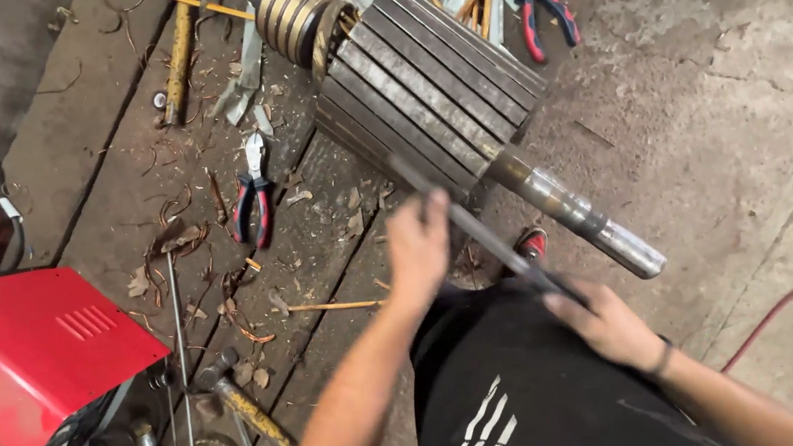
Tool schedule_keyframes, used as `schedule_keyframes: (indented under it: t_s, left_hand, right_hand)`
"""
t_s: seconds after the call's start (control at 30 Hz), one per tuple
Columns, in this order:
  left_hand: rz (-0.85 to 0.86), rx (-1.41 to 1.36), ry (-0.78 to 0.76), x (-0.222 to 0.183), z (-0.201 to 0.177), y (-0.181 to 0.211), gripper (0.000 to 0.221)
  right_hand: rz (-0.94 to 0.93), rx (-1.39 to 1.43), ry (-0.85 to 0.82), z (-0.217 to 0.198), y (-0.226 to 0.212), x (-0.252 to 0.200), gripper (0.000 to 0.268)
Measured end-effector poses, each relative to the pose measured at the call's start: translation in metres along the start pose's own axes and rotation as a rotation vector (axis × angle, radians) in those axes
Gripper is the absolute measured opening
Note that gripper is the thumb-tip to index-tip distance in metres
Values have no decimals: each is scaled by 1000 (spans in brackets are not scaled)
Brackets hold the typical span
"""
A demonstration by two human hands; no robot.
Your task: Filing the slots of a large metal rotor using a hand file on a workbench to remove burrs.
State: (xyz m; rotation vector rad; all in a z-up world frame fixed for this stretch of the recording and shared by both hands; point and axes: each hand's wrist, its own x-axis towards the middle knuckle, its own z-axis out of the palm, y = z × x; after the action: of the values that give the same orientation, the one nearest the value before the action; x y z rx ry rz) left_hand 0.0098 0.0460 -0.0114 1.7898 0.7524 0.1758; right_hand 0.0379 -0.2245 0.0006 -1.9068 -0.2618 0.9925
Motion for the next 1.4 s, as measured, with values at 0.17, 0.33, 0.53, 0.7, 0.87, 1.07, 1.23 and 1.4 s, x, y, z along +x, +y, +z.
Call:
schedule_keyframes:
  t_s: [0.17, 0.33, 0.53, 0.7, 0.87, 1.07, 1.23, 1.4]
  left_hand:
    - [-20, -32, -50, 2, 2, 4, 66]
    - [107, 25, 120, 59, -23, -1, 57]
    - [-113, -5, -32, -7, 3, 22, 63]
    - [-25, 81, -64, 21, -15, 20, 55]
    - [44, 93, 132, 94, -38, 8, 60]
    - [-19, 63, -66, -1, 19, -6, 60]
    - [13, 233, -122, 27, -1, 2, 70]
    - [55, 109, 113, 104, -50, 11, 58]
  right_hand:
    - [-21, 4, 6, -2, 8, 2, 34]
    - [-148, 87, -21, 18, -28, 58, 39]
    - [-7, -45, 22, -7, 31, 2, 37]
    - [9, -52, 10, -1, 17, 21, 35]
    - [-17, 307, -68, 34, -89, 63, 37]
    - [-84, -78, -7, -4, 19, -2, 39]
    - [12, -76, 44, 4, -17, 6, 35]
    - [-11, 122, 25, 43, -93, 77, 37]
